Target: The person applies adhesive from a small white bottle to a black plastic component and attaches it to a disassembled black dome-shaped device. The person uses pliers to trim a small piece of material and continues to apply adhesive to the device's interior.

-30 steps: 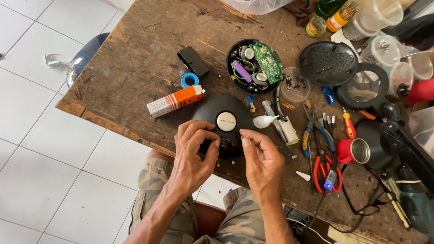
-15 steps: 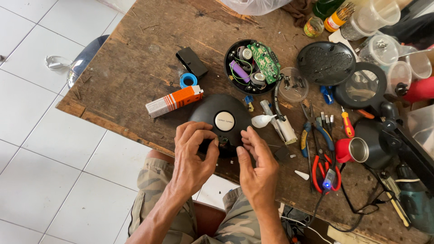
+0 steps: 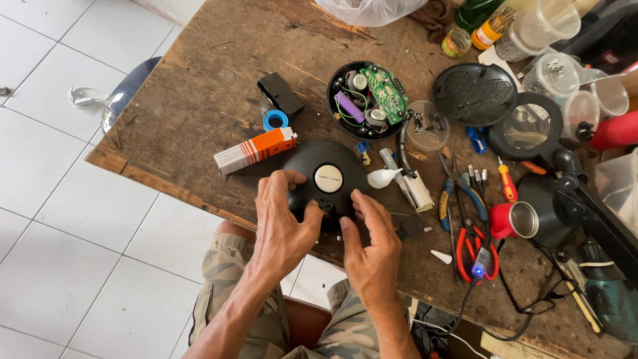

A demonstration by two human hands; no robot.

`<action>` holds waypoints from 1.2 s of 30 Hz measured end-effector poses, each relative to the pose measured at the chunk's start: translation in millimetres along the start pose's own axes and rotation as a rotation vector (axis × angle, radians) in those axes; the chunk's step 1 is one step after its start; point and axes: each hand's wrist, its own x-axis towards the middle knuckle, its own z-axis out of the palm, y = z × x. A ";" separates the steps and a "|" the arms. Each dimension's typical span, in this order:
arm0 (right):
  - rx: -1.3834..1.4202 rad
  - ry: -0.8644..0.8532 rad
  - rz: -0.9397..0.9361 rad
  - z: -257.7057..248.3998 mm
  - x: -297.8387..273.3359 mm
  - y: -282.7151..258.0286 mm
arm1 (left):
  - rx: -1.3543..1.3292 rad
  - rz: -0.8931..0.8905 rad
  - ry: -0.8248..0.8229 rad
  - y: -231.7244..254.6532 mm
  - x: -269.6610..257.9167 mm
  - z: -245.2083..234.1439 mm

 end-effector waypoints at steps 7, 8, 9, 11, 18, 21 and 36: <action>-0.099 -0.010 -0.130 5.5 3.8 -10.9 | -0.006 0.090 0.007 2.8 -4.1 -2.4; -0.119 -0.009 -0.154 7.2 5.1 -13.0 | 0.002 0.091 0.008 2.8 -4.7 -2.1; -0.139 -0.008 -0.178 8.8 6.2 -14.9 | 0.009 0.092 0.009 2.7 -5.4 -1.8; -0.152 0.003 -0.181 11.1 10.3 -18.3 | 0.016 0.103 0.023 2.5 -6.9 0.4; -0.200 0.012 -0.161 14.1 15.8 -24.7 | -0.013 0.109 0.041 1.7 -7.3 0.5; -0.230 0.031 -0.150 16.2 17.6 -28.8 | -0.075 0.101 0.027 -1.1 -5.1 -3.1; -0.267 0.008 -0.163 14.4 19.7 -25.5 | -0.167 0.106 -0.066 -13.7 -6.8 -28.7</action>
